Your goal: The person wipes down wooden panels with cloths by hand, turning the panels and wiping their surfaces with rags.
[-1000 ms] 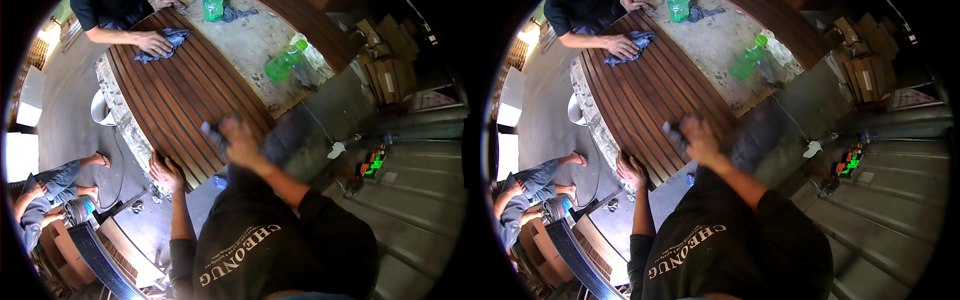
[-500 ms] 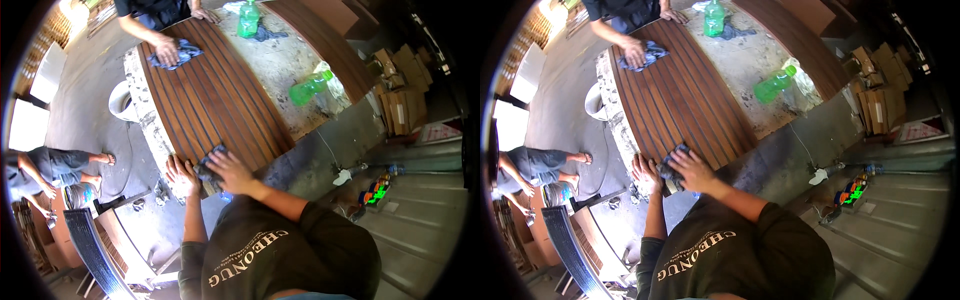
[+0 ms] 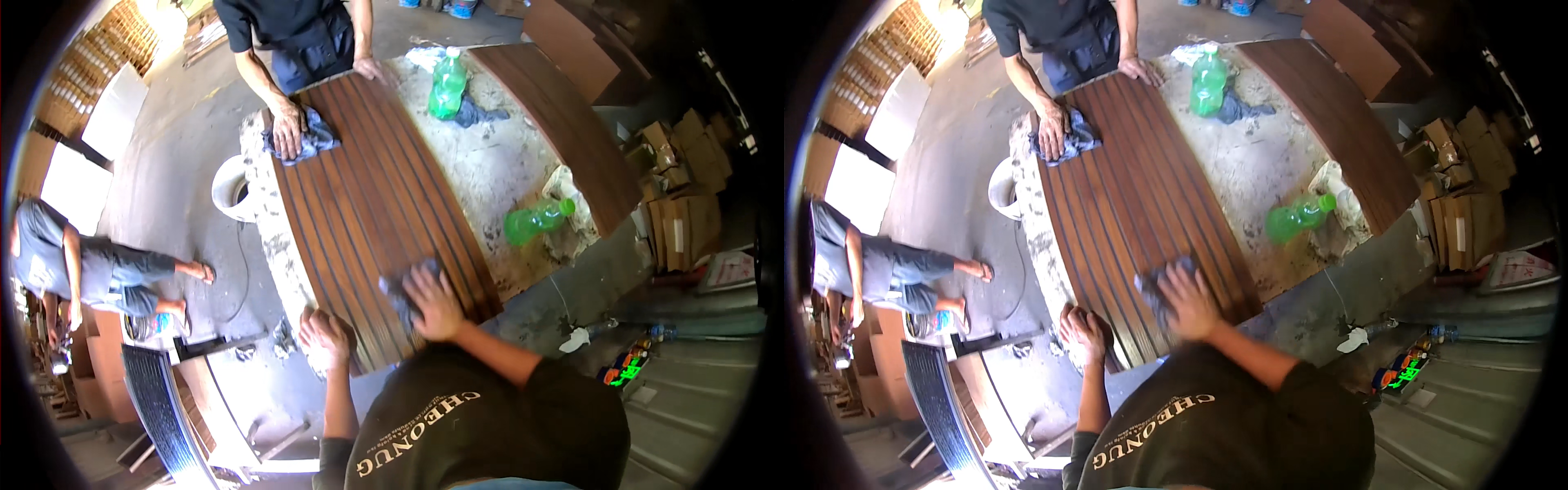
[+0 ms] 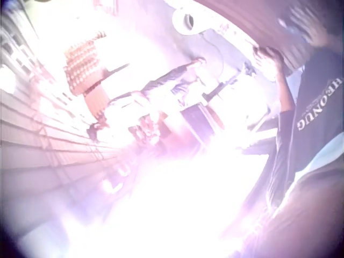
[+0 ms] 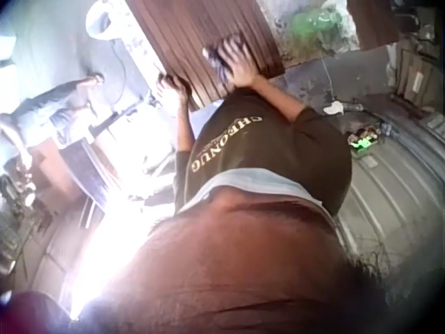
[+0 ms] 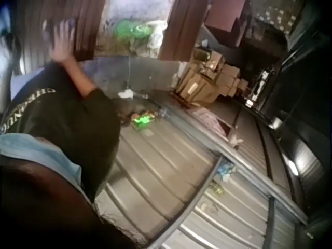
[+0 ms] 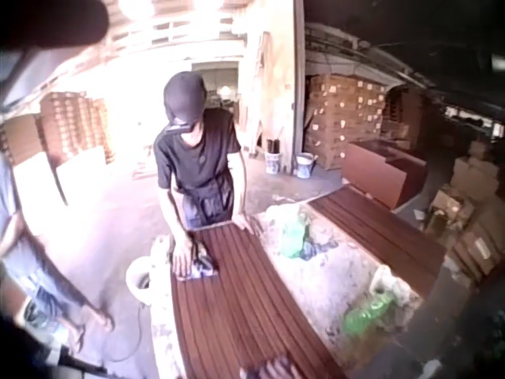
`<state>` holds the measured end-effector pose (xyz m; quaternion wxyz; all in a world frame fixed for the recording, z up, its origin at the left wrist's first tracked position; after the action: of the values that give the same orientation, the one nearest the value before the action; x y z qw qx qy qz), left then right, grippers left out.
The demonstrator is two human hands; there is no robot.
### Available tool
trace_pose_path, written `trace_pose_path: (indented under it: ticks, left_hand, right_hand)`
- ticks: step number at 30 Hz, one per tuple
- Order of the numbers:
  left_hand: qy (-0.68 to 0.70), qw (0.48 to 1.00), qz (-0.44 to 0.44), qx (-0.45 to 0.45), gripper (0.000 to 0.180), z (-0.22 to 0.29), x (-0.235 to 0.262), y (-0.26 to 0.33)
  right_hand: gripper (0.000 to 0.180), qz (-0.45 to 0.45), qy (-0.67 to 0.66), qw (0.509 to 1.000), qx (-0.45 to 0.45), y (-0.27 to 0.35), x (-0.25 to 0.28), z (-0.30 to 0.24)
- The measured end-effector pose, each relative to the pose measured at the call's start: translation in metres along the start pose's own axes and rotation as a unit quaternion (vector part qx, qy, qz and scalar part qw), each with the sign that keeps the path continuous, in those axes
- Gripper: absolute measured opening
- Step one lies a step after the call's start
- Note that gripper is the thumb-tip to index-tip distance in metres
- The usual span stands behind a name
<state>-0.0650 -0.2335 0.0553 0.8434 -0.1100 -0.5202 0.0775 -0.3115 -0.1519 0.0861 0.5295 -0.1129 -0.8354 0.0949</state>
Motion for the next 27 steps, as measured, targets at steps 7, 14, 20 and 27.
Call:
trace_pose_path:
  ticks: [7,14,20,27]
  left_hand:
    - [-0.086,0.995,0.005,0.039,0.065,0.05,-0.03,-0.063]
    - [-0.095,0.994,0.059,0.007,0.068,0.051,-0.034,-0.061]
    - [-0.091,0.995,0.016,0.026,0.066,0.062,-0.035,-0.071]
    - [-0.095,0.995,0.009,0.035,0.07,0.056,-0.03,-0.073]
  right_hand:
    - [0.065,0.053,0.076,0.995,-0.034,-0.104,0.01,0.091]
    - [0.065,0.048,0.129,0.988,-0.076,-0.286,-0.015,0.158]
    - [0.064,0.099,0.124,0.985,-0.073,-0.294,-0.03,0.169]
    - [0.065,-0.005,0.078,0.996,-0.049,-0.212,-0.006,0.133]
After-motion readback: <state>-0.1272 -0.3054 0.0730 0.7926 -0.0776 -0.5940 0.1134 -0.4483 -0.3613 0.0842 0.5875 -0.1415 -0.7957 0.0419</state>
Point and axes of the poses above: each hand's wrist, its own y-axis away from the middle knuckle, its own x-axis out of the back of the hand, z = x × y, the point moved 5 cm from there along -y, towards the middle knuckle, and after that the axes turned 11 degrees about z, right-handed, at the moved point
